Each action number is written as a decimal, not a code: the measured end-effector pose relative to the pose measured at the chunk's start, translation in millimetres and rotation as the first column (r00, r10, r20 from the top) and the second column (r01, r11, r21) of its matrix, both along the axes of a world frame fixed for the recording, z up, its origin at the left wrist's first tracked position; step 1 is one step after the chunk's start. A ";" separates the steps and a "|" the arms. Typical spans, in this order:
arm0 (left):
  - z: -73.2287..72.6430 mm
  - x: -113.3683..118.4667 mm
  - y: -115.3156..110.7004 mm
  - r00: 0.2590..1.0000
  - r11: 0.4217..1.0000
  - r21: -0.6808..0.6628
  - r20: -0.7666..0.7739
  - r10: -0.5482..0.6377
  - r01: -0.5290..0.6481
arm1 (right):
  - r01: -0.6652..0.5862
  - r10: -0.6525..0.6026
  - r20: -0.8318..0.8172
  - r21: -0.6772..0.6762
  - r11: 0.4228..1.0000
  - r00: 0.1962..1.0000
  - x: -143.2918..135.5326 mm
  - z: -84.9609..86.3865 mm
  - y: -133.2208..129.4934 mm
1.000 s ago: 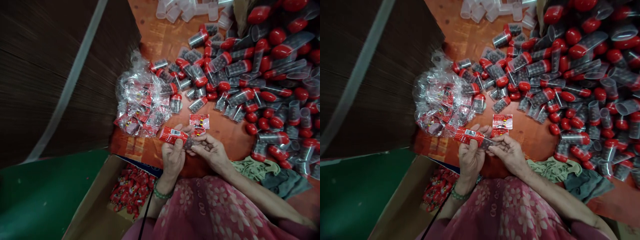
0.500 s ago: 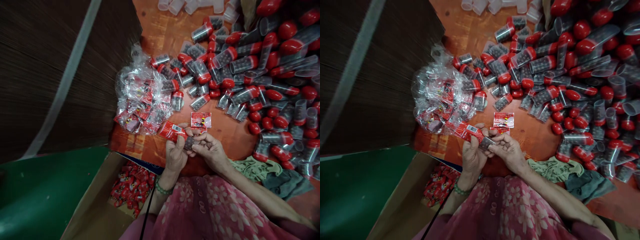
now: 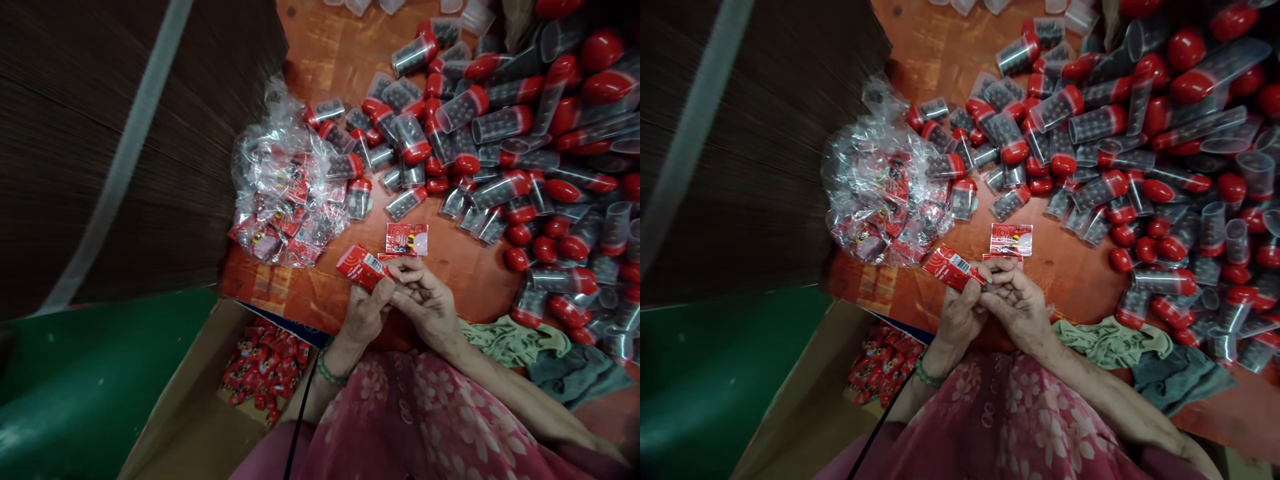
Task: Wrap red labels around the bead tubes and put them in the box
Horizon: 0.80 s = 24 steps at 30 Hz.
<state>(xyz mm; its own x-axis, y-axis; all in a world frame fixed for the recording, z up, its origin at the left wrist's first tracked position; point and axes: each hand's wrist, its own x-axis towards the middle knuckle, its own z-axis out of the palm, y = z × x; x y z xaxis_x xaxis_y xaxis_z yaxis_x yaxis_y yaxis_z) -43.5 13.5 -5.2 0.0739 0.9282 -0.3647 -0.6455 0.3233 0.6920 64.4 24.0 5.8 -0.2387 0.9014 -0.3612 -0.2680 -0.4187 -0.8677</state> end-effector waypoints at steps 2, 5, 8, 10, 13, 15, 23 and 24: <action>0.2 -2.9 0.8 1.000 1.000 -0.020 0.022 0.011 -0.011 | -0.013 0.013 -0.030 -0.010 1.000 0.999 -1.3 0.8 2.4; 1.7 -7.7 0.9 0.993 0.991 -0.066 0.015 0.120 -0.119 | -0.057 0.055 -0.075 -0.022 0.998 0.996 -2.6 1.0 4.2; 3.8 -7.4 -0.2 0.984 0.978 -0.115 0.021 0.176 -0.173 | -0.073 0.072 -0.075 -0.014 0.997 0.995 -2.8 -0.7 3.3; 4.8 -4.0 -0.7 0.985 0.981 -0.107 0.044 0.168 -0.162 | -0.044 0.044 -0.076 -0.003 0.999 0.996 -2.3 -2.2 2.1; 5.1 1.9 -1.9 0.990 0.990 -0.068 0.059 0.126 -0.122 | 0.008 -0.007 -0.071 0.017 1.000 0.997 -0.1 -3.7 0.3; 4.2 4.2 -4.2 0.995 0.994 -0.057 0.042 0.091 -0.088 | 0.021 -0.019 -0.048 0.040 0.999 0.999 2.1 -4.0 -0.8; -1.5 5.4 -22.5 0.998 1.000 0.025 -0.057 -0.003 0.005 | 0.027 -0.034 0.037 0.191 0.981 0.999 3.8 -0.1 -9.3; -2.1 5.5 -25.1 0.999 0.999 0.032 -0.054 -0.005 0.007 | 0.031 -0.040 0.038 0.212 0.977 0.998 3.6 0.2 -10.9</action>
